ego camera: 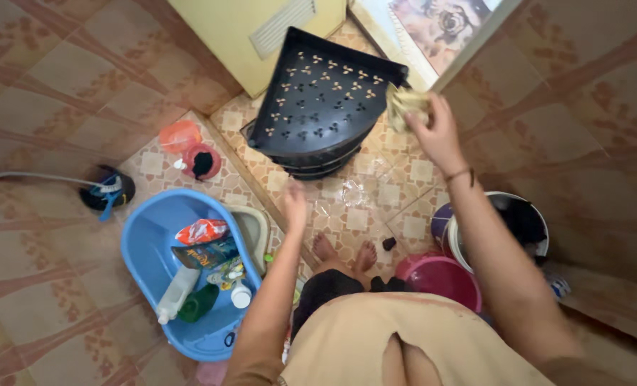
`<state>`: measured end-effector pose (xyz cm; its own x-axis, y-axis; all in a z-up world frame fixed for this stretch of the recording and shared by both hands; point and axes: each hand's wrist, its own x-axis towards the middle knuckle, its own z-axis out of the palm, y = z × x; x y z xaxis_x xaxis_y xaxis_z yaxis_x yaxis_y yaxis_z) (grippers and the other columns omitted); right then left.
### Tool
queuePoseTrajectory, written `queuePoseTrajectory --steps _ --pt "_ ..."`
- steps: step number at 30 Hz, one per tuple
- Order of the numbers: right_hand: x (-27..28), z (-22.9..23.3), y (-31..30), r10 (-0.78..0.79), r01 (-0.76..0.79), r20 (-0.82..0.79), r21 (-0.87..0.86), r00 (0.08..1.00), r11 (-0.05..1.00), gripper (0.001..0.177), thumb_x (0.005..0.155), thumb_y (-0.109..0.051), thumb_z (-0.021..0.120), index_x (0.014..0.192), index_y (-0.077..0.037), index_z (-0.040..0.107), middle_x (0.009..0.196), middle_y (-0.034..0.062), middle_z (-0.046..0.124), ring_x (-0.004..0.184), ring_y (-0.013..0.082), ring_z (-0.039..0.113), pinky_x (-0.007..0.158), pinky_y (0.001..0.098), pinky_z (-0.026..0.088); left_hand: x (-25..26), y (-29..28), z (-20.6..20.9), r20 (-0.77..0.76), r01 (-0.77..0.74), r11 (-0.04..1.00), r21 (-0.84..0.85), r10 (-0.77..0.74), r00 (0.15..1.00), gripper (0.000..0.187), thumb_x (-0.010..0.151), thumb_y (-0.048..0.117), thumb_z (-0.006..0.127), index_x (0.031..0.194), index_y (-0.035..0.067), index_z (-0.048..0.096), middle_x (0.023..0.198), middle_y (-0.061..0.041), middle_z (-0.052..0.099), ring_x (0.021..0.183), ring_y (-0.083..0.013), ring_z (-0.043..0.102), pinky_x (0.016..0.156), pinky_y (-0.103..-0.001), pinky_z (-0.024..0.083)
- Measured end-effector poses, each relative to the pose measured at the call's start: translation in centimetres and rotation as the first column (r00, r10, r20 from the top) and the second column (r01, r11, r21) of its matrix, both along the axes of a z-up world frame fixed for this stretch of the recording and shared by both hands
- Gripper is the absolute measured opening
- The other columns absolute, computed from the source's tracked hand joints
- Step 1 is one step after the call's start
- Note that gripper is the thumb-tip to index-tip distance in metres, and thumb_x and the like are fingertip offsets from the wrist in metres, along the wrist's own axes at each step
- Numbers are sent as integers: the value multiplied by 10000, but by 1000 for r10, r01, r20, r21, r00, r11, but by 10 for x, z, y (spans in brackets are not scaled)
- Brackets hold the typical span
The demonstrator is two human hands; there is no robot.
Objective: The person sits on the bathroom floor and wipes a black plastic three-tier corner shelf with a yellow cloth. They clean each tier and the frame, then rinse the cloth in a bucket and continue wiping.
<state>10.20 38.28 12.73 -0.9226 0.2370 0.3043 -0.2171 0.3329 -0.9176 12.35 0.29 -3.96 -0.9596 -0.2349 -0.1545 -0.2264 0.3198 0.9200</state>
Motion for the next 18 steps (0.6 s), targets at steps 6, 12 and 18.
queuePoseTrajectory --steps 6,12,18 --pt "-81 53 -48 124 -176 125 659 984 731 411 821 -217 800 1204 -118 687 1235 203 615 1033 378 646 807 471 558 -68 -26 103 -518 -252 959 -131 151 842 406 1024 179 630 1366 -3 510 1336 -195 571 1278 -307 550 1064 -412 437" --pt "-111 18 -86 -21 -404 512 701 859 587 463 808 -417 794 1141 -117 673 1034 197 712 960 388 695 797 488 560 -123 -9 152 -515 61 998 -5 -55 855 247 1041 88 577 1270 0 541 1246 -163 629 1197 -276 623 1071 -382 479" --pt "-95 11 -145 24 -495 617 608 787 621 478 811 -399 784 1142 -78 658 999 210 729 940 397 708 810 496 561 -115 0 139 -451 57 985 163 23 892 194 1056 79 553 1230 -5 532 1191 -149 658 1137 -246 670 1029 -349 516"
